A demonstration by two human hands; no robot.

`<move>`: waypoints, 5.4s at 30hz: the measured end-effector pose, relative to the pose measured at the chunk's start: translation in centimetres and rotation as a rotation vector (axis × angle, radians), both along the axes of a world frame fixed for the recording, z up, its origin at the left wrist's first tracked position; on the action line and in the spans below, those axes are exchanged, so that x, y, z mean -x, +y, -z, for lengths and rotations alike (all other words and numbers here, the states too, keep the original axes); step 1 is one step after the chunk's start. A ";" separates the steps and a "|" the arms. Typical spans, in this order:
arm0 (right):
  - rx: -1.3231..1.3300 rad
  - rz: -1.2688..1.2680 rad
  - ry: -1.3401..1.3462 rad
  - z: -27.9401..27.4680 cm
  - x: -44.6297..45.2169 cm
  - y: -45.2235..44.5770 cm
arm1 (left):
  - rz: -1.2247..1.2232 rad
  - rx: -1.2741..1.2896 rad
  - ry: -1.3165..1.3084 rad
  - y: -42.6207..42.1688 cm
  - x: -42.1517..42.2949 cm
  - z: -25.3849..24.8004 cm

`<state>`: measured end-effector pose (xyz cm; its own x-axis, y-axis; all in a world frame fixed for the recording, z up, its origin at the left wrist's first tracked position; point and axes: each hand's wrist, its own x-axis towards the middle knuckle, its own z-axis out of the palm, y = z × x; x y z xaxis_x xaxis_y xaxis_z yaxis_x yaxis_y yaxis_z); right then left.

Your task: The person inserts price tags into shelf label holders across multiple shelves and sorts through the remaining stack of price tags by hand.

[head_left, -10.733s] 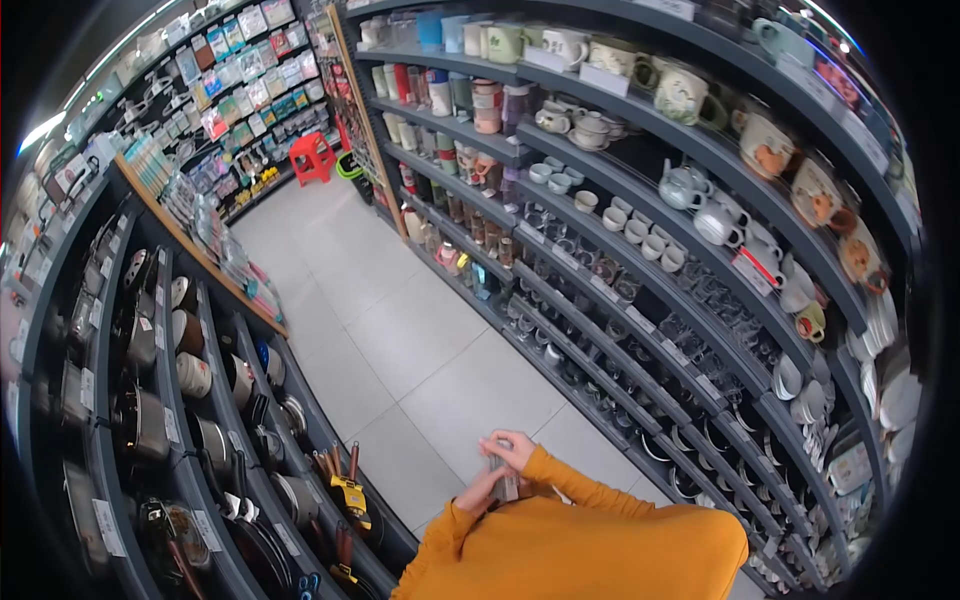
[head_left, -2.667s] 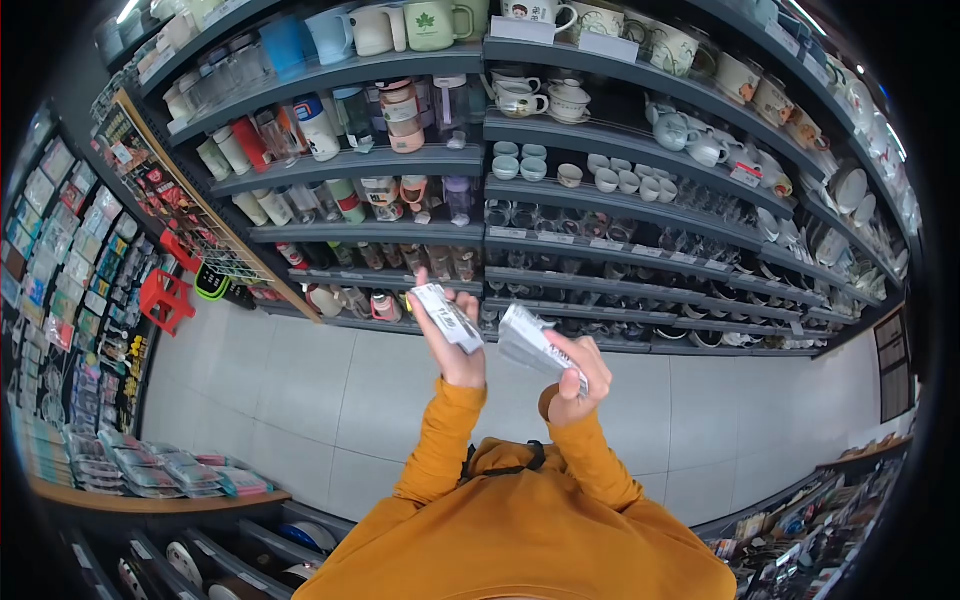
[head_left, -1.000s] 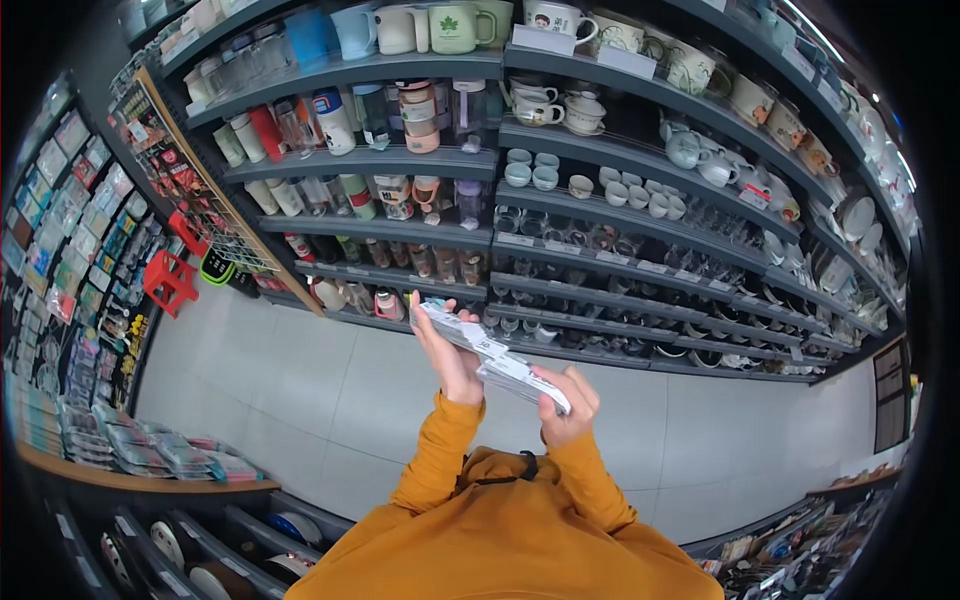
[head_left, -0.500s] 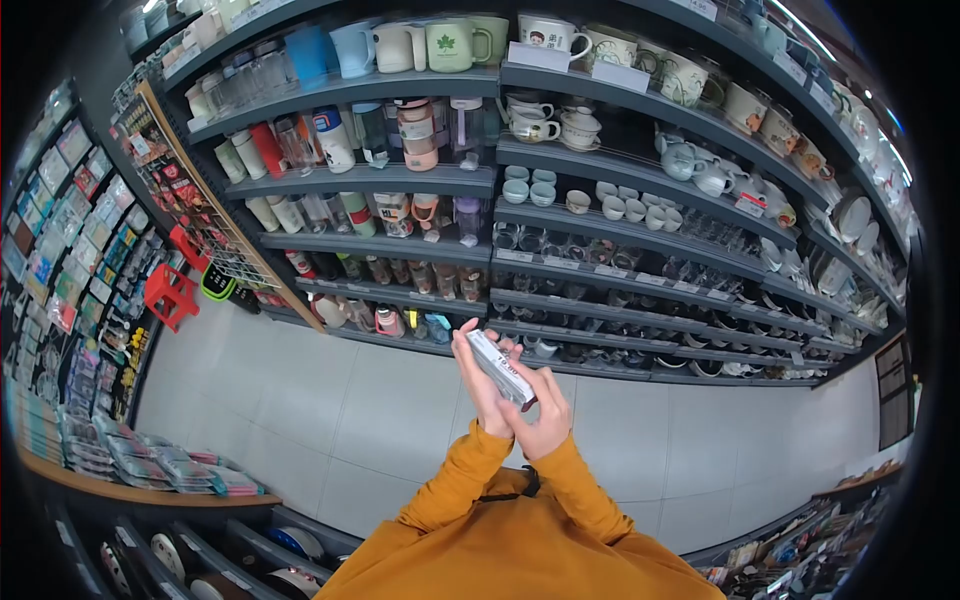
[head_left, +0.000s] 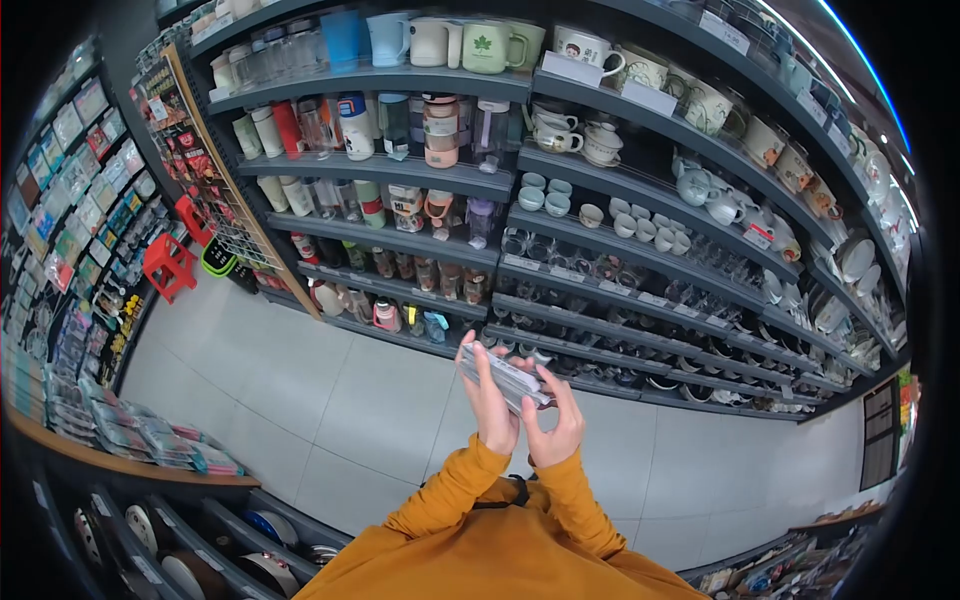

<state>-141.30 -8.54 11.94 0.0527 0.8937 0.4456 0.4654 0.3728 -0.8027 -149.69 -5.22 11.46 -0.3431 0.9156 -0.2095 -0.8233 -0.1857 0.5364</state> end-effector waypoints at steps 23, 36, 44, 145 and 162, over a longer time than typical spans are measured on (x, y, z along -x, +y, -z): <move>-0.044 0.046 0.000 0.9 -0.6 0.0 | -0.093 0.019 0.079 0.6 -0.9 -1.1; -0.042 0.029 0.020 1.1 -1.0 -0.4 | -0.093 0.020 0.043 0.4 -0.4 -1.2; -0.046 0.009 0.102 0.9 -2.8 -1.9 | -0.130 0.039 -0.036 1.2 2.0 0.2; -0.025 0.032 0.024 1.8 0.1 1.7 | 0.008 -0.223 0.196 2.8 1.6 0.6; -0.086 -0.014 -0.031 0.7 0.3 2.6 | -0.020 -0.123 0.133 3.1 1.8 0.1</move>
